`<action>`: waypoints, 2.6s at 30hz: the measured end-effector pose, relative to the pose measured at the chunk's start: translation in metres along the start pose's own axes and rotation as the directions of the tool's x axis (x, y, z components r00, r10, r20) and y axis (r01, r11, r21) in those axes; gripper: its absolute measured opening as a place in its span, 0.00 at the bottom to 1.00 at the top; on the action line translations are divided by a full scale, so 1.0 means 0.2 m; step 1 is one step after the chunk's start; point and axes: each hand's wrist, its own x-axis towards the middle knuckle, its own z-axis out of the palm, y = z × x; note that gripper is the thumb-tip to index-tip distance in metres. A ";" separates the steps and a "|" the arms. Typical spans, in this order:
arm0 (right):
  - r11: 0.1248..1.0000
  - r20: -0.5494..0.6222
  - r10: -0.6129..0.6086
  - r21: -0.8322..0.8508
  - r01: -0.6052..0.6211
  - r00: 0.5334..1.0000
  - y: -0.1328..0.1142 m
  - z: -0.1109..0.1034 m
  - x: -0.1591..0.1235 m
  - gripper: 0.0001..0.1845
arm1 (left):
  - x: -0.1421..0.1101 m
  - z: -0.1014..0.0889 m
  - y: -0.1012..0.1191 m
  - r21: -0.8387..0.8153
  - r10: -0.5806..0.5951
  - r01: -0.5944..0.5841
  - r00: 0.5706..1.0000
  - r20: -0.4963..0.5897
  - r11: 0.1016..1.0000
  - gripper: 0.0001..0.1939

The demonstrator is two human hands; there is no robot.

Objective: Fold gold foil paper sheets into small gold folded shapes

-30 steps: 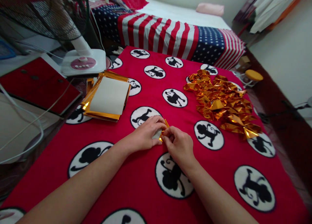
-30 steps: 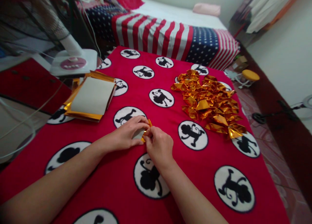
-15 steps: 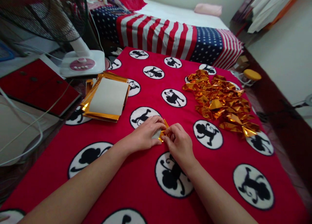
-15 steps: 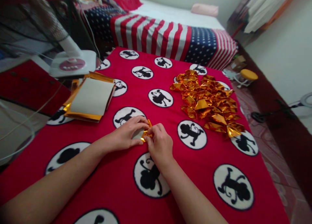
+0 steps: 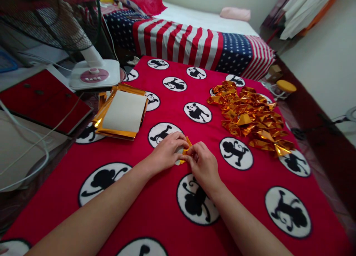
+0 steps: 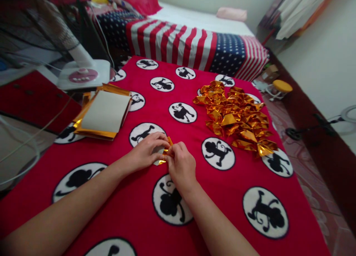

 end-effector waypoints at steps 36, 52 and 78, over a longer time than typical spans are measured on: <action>0.880 0.001 -0.385 -0.302 0.367 0.923 -0.03 0.07 -0.14 0.12 | 0.12 -0.13 0.02 0.129 0.130 -0.114 0.984 -0.124 0.985 0.10; 0.887 0.149 -0.410 -0.164 0.431 0.900 0.01 -0.05 -0.06 0.06 | 0.15 -0.22 -0.08 -0.091 0.047 -0.037 0.992 0.115 0.995 0.10; 0.999 0.131 0.006 0.033 -0.010 0.991 -0.04 -0.04 -0.07 0.07 | -0.19 -0.23 0.02 0.323 0.327 -0.363 0.931 0.162 0.874 0.11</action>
